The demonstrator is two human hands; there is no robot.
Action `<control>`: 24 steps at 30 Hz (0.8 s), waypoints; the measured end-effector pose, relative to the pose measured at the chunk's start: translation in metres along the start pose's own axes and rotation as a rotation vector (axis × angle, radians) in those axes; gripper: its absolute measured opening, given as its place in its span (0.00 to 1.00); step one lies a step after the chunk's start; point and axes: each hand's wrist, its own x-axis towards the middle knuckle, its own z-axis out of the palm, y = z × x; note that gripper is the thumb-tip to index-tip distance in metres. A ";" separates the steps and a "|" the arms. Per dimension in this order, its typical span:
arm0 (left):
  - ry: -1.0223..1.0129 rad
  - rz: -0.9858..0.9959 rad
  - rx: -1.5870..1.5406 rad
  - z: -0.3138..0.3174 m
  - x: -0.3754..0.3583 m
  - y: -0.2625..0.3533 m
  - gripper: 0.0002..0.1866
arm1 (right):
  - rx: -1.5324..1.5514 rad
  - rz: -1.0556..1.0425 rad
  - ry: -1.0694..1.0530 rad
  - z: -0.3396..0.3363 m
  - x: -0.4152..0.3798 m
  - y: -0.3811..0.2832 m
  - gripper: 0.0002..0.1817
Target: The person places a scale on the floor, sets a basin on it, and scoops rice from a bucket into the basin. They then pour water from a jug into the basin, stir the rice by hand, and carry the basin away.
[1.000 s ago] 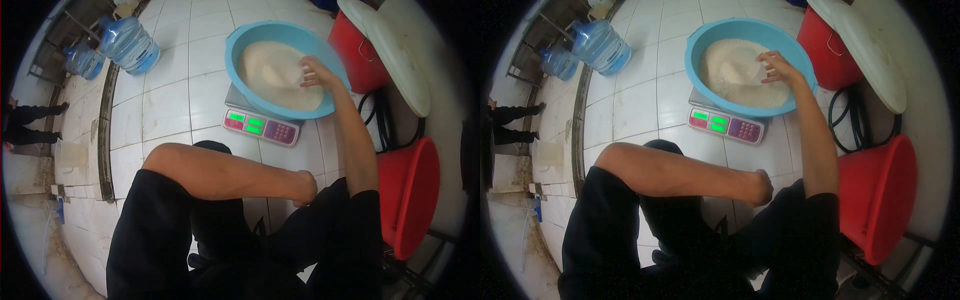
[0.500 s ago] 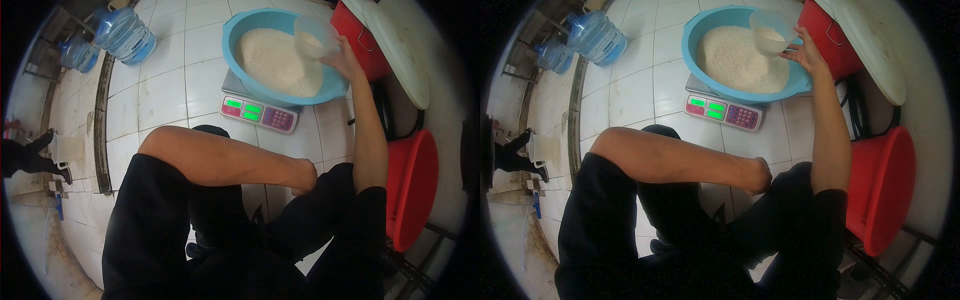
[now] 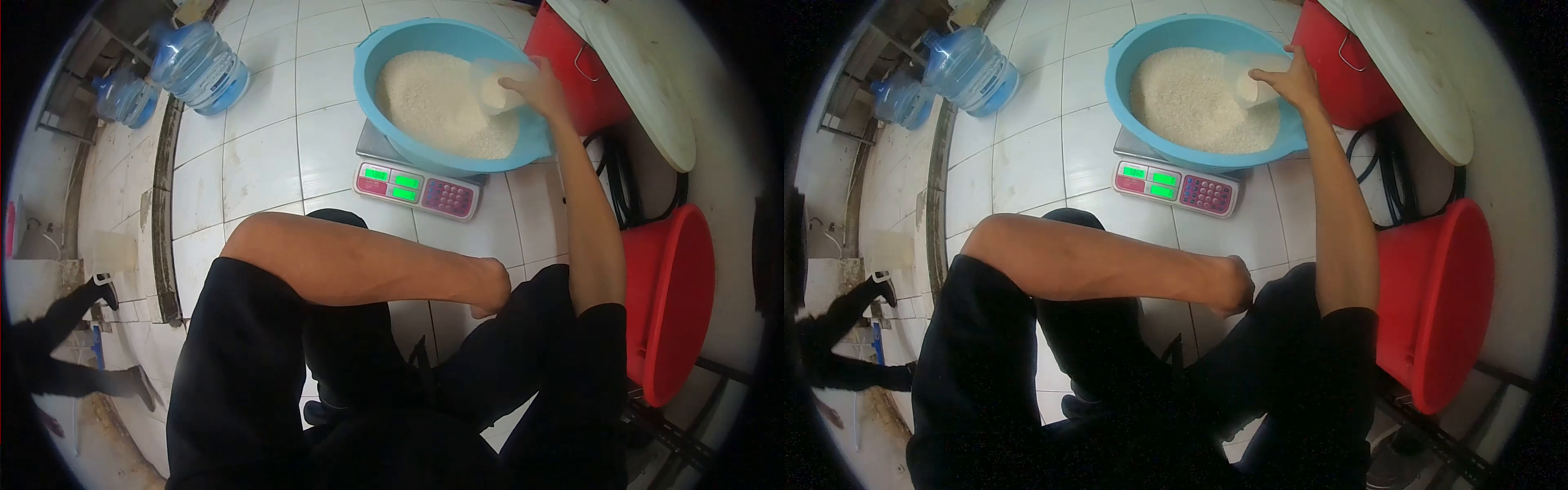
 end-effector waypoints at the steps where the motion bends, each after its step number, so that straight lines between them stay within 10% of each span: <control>1: 0.000 0.000 0.002 -0.003 -0.001 0.000 0.18 | 0.000 0.000 0.006 0.001 0.001 0.000 0.55; 24: 0.037 0.025 -0.024 0.001 -0.004 -0.002 0.17 | 0.247 0.227 -0.121 0.002 0.000 -0.018 0.57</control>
